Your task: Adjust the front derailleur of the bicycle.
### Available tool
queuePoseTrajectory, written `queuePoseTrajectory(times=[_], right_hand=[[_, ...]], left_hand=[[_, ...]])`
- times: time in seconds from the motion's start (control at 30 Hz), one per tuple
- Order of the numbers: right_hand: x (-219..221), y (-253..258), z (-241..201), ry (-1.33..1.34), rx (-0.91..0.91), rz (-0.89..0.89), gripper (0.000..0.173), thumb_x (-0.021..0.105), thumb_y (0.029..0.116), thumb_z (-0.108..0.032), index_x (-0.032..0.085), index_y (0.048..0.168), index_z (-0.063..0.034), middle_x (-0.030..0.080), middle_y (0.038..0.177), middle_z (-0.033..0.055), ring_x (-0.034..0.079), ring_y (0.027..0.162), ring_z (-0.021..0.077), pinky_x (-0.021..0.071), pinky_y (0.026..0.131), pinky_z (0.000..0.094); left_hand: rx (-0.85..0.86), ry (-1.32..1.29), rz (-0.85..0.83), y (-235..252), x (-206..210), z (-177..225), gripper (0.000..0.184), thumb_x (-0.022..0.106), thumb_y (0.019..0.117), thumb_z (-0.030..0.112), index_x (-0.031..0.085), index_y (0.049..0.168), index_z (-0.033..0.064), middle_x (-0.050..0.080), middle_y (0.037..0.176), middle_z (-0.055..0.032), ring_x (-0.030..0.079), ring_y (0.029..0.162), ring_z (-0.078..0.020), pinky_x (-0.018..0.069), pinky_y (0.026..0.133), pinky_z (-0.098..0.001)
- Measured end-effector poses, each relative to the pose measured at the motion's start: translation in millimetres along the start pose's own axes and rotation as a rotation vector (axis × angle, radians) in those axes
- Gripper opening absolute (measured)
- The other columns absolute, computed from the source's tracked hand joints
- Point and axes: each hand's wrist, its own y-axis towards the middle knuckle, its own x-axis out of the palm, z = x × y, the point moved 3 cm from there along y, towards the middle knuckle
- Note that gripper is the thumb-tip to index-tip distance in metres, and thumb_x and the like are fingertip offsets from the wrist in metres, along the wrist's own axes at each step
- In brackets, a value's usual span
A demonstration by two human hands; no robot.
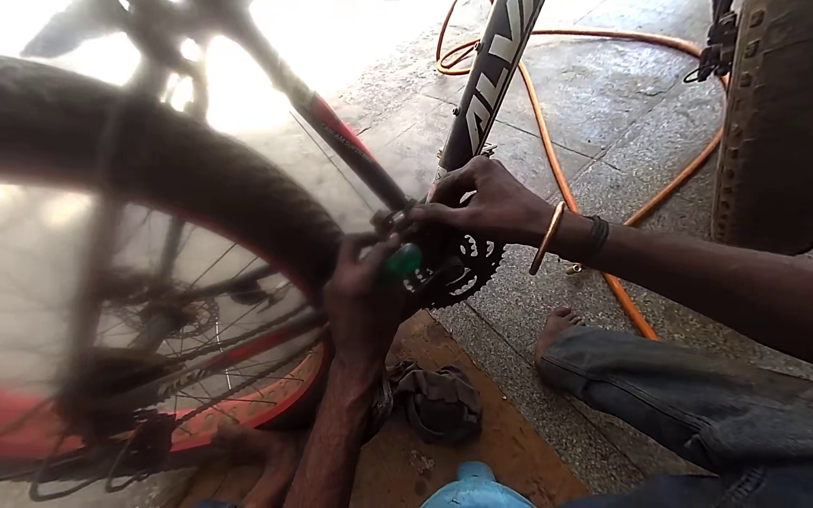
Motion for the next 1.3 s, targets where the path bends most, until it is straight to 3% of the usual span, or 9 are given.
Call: queuePoseTrajectory(times=[0.1,0.23,0.43,0.63,0.73,0.9,1.1,1.23,1.3], right_hand=[[6,8,-9,0.194,0.132,-0.099,0.033,0.074,0.0924,-0.039,0.072,0.071,-0.0139,0.066,0.064,-0.0012,0.061,0.057,0.0080,0.0494,0.055,0.0320],[6,6,-10,0.455,0.199,0.009,0.019,0.075,0.0922,-0.015,0.074,0.076,-0.0056,0.070,0.066,0.0031,0.065,0.057,0.0076,0.0535,0.054,0.0263],[4,7,-3,0.469,0.216,0.012,0.018,0.071,0.0958,-0.014,0.071,0.081,-0.0032,0.069,0.070,0.0052,0.065,0.060,0.0100,0.0553,0.058,0.0259],[3,10,3,0.442,0.133,0.000,0.021,0.073,0.0944,-0.017,0.071,0.077,-0.0048,0.067,0.065,0.0024,0.062,0.056,0.0069,0.0514,0.054,0.0249],[3,12,6,0.369,0.021,-0.020,0.024,0.071,0.0960,-0.021,0.070,0.076,-0.0067,0.064,0.063,0.0001,0.058,0.055,0.0055,0.0480,0.053,0.0249],[4,5,3,0.341,0.064,-0.030,0.025,0.067,0.0997,-0.025,0.071,0.081,-0.0085,0.064,0.067,-0.0001,0.060,0.060,0.0064,0.0495,0.058,0.0265],[10,7,5,0.316,0.048,0.029,0.027,0.066,0.0996,-0.024,0.069,0.077,-0.0093,0.063,0.065,-0.0001,0.059,0.059,0.0073,0.0479,0.057,0.0286],[14,8,3,0.329,0.093,0.067,0.025,0.068,0.0983,-0.023,0.069,0.077,-0.0093,0.063,0.065,-0.0002,0.059,0.058,0.0067,0.0483,0.057,0.0278],[12,6,4,0.326,0.096,0.090,0.025,0.068,0.0980,-0.023,0.069,0.077,-0.0091,0.064,0.065,0.0007,0.059,0.058,0.0080,0.0489,0.058,0.0293]], left_hand=[[-0.002,0.011,0.004,1,-1,-1,0.034,0.072,0.0901,0.007,0.073,0.123,0.0153,0.062,0.130,-0.0098,0.069,0.083,-0.0211,0.0590,0.062,-0.0411],[-0.012,0.060,0.046,7,3,-3,0.033,0.072,0.0893,0.006,0.076,0.120,0.0167,0.067,0.124,-0.0099,0.070,0.079,-0.0232,0.0586,0.060,-0.0435],[0.033,0.058,-0.061,0,-6,1,0.039,0.071,0.0935,0.011,0.069,0.131,0.0203,0.060,0.133,-0.0084,0.069,0.083,-0.0218,0.0587,0.060,-0.0419],[-0.018,0.093,0.062,7,3,-1,0.028,0.072,0.0903,0.008,0.075,0.118,0.0143,0.067,0.123,-0.0090,0.070,0.087,-0.0214,0.0595,0.066,-0.0418],[0.004,0.053,0.051,-5,-4,2,0.029,0.070,0.0946,0.011,0.070,0.124,0.0138,0.064,0.120,-0.0086,0.068,0.091,-0.0196,0.0594,0.070,-0.0388],[-0.016,0.102,0.113,-2,4,1,0.032,0.072,0.0884,0.008,0.072,0.120,0.0121,0.064,0.111,-0.0113,0.067,0.082,-0.0224,0.0567,0.061,-0.0409],[-0.020,-0.046,-0.091,14,-23,-4,0.020,0.074,0.0934,0.012,0.072,0.112,0.0047,0.069,0.110,-0.0118,0.069,0.088,-0.0195,0.0586,0.078,-0.0392],[-0.064,0.009,0.031,21,-10,-5,0.012,0.077,0.0886,0.015,0.077,0.098,0.0064,0.069,0.094,-0.0072,0.067,0.079,-0.0126,0.0571,0.073,-0.0310],[-0.065,-0.006,-0.012,15,-12,2,0.014,0.076,0.0921,0.014,0.075,0.103,0.0057,0.067,0.100,-0.0105,0.067,0.082,-0.0184,0.0573,0.073,-0.0371]])
